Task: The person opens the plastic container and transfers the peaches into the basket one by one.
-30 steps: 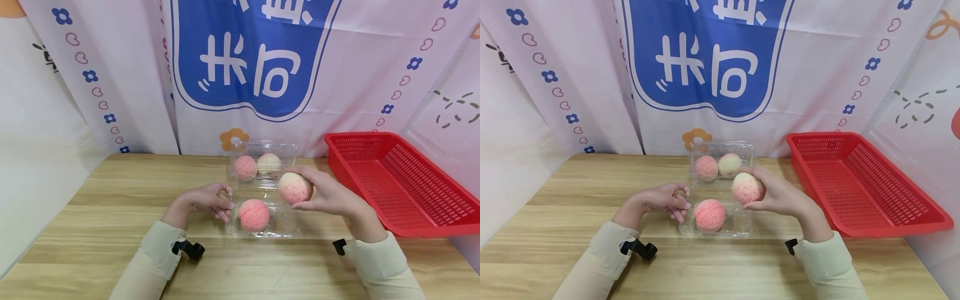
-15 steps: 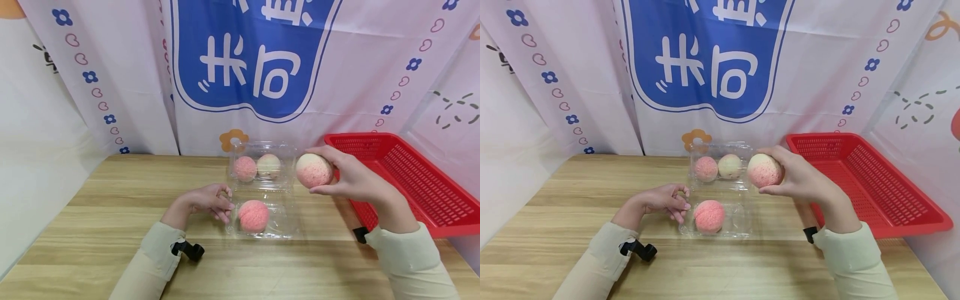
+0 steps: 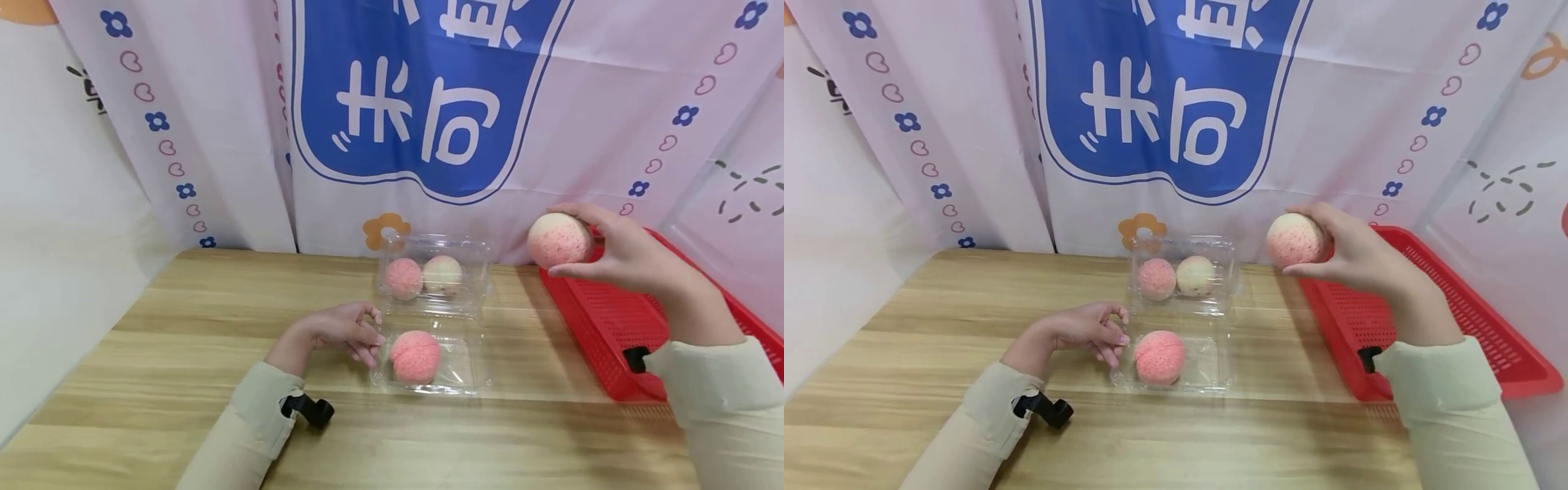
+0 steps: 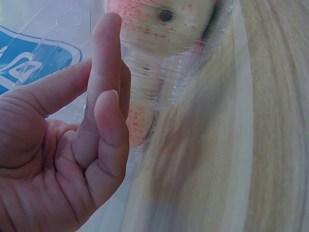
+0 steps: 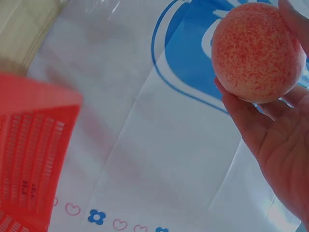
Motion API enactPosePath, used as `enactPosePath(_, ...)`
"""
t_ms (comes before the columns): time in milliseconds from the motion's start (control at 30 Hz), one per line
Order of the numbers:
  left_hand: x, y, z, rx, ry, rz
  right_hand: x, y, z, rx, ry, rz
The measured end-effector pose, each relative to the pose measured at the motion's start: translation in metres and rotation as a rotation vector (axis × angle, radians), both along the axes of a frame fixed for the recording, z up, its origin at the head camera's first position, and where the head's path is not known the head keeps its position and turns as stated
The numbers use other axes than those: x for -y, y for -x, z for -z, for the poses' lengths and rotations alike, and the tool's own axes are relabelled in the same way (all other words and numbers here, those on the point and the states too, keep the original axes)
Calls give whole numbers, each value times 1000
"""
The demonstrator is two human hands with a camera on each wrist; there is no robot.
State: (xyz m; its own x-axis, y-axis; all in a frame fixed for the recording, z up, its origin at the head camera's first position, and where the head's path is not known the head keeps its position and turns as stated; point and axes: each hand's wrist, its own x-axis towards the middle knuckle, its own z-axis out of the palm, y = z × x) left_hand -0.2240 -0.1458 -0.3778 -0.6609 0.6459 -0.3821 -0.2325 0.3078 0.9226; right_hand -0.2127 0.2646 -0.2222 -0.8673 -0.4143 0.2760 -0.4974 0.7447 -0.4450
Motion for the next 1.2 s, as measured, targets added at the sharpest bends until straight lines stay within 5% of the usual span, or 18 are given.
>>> enactPosePath(500,-6,1,4,-6,-5,-9,-65,42,-9,43,-3,180)
enactPosePath(1200,-8,-3,5,17,-16,-7,-129,74,27,40,135,337)
